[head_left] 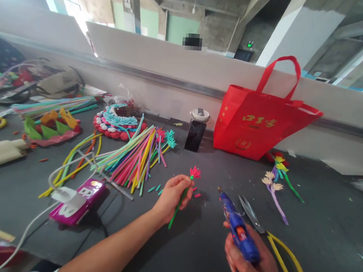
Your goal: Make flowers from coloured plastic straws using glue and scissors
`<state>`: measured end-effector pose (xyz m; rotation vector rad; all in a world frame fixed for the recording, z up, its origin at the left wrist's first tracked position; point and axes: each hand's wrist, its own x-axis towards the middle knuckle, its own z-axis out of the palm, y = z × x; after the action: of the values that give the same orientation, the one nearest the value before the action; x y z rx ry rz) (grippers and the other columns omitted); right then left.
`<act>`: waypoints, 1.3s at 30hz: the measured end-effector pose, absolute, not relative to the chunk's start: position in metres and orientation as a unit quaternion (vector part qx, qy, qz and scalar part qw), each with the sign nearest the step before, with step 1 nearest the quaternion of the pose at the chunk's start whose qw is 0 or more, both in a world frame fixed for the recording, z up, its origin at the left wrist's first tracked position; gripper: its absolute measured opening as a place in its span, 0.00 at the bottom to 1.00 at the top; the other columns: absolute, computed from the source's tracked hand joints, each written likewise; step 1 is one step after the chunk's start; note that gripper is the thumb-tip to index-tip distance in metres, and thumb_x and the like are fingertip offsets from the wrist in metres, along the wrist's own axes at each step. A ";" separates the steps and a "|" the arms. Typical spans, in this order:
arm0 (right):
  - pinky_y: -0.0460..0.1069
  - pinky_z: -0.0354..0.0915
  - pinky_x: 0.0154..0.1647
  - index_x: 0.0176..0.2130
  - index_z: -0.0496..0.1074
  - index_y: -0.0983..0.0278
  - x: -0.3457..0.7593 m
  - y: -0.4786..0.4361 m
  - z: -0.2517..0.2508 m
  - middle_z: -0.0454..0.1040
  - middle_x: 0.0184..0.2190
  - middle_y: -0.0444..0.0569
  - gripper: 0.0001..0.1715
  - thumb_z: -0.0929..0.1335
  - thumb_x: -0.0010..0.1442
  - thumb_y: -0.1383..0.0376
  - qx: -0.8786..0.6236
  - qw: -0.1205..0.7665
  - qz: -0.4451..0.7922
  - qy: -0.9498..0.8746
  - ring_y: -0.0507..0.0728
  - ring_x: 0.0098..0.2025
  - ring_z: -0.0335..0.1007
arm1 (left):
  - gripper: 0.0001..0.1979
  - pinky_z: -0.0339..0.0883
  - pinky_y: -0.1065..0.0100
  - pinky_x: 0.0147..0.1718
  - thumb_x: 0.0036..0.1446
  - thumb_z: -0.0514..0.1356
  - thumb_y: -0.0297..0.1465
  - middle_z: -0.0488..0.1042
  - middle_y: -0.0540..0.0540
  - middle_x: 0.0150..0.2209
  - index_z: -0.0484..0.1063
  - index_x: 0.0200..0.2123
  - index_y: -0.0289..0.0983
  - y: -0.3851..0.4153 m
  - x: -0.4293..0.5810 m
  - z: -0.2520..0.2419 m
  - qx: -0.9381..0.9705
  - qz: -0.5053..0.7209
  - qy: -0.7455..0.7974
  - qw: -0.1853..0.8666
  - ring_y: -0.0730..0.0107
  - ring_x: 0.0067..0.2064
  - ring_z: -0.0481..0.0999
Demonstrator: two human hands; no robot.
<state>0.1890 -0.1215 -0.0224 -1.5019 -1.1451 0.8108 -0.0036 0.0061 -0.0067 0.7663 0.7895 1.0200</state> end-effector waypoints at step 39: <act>0.43 0.72 0.32 0.40 0.71 0.58 0.161 -0.090 -0.020 0.78 0.33 0.45 0.15 0.62 0.70 0.54 -0.551 0.460 0.085 -0.691 0.54 0.34 0.77 | 0.12 0.47 0.77 0.11 0.58 0.58 0.41 0.66 0.56 0.19 0.65 0.31 0.38 -0.001 0.001 -0.008 0.453 0.443 0.405 0.659 0.81 0.15 0.57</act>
<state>0.1613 -0.0895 -0.0197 -1.3560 -1.7022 0.2102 0.0014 -0.0006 -0.0083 1.0257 0.9158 1.0021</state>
